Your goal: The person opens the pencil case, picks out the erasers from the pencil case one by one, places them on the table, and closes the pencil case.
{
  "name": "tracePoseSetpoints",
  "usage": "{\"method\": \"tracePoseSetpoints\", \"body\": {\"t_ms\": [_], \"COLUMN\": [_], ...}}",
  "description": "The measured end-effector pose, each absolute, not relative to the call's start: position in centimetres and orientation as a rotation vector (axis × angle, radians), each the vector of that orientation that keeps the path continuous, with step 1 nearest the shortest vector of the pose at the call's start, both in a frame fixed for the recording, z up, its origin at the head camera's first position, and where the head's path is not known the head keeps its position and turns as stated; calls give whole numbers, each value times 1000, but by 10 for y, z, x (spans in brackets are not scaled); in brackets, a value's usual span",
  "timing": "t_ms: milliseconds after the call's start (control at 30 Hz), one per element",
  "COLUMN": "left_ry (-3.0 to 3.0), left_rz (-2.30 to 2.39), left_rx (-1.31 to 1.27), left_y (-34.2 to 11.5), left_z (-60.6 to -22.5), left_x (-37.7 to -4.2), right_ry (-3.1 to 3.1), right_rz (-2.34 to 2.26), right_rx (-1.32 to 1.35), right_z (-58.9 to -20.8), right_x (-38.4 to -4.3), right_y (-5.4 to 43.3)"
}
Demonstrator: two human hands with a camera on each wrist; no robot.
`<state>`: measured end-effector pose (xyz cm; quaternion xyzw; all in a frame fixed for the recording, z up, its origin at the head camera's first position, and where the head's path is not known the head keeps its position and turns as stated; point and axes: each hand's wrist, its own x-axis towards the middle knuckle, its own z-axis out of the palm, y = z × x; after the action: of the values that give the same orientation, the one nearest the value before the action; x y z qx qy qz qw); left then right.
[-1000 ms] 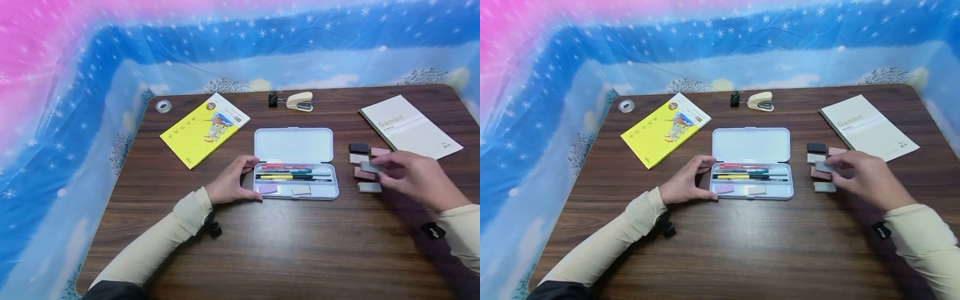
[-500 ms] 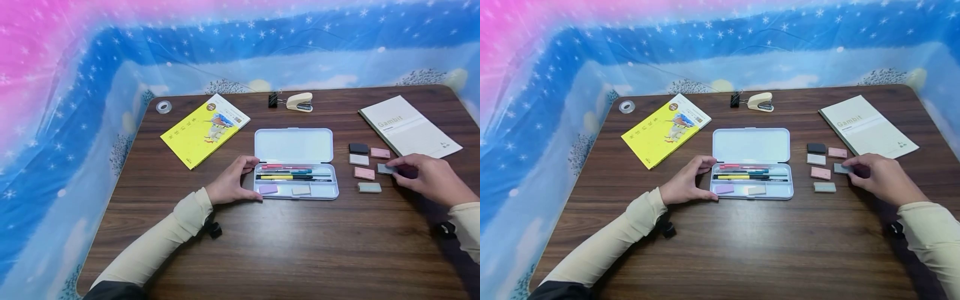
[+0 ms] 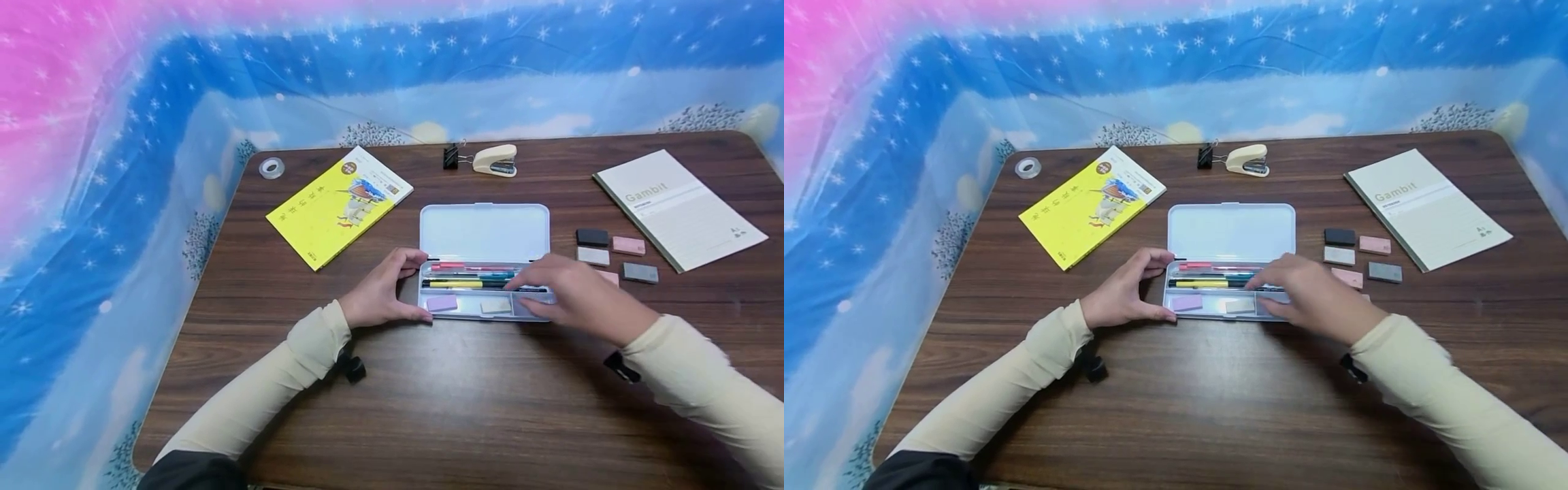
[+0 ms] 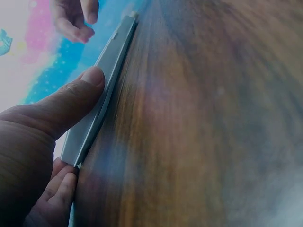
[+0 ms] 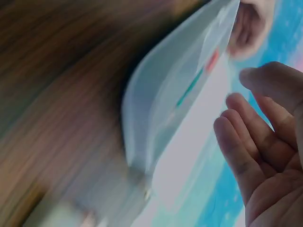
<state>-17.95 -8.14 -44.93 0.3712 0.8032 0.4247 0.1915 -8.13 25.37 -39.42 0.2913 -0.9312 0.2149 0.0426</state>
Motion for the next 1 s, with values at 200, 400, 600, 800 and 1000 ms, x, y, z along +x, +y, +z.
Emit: {"method": "tracePoseSetpoints", "body": {"t_ms": [200,400,600,800,1000], "left_ry": [2242,2239,2247,2245,2240], "left_rz": [1190,1195,1185,1183,1197], "left_rx": [1045,1023,1024,1008,1004], "left_y": [-79,-80,-80,-80,-81], "left_z": [-451,-449,-449,-449,-448], "left_x": [-179,-179,-180,-179,-179], "right_ry": [-3021,-3078,-3040,-3006,-2813], "right_rz": [607,461,431,579,640], "right_rx": [985,1019,1062,949,817], "right_z": [-399,-393,-391,-389,-389], "right_x": [-91,-91,-92,-88,-73], "right_y": [226,214,213,229,290]}}
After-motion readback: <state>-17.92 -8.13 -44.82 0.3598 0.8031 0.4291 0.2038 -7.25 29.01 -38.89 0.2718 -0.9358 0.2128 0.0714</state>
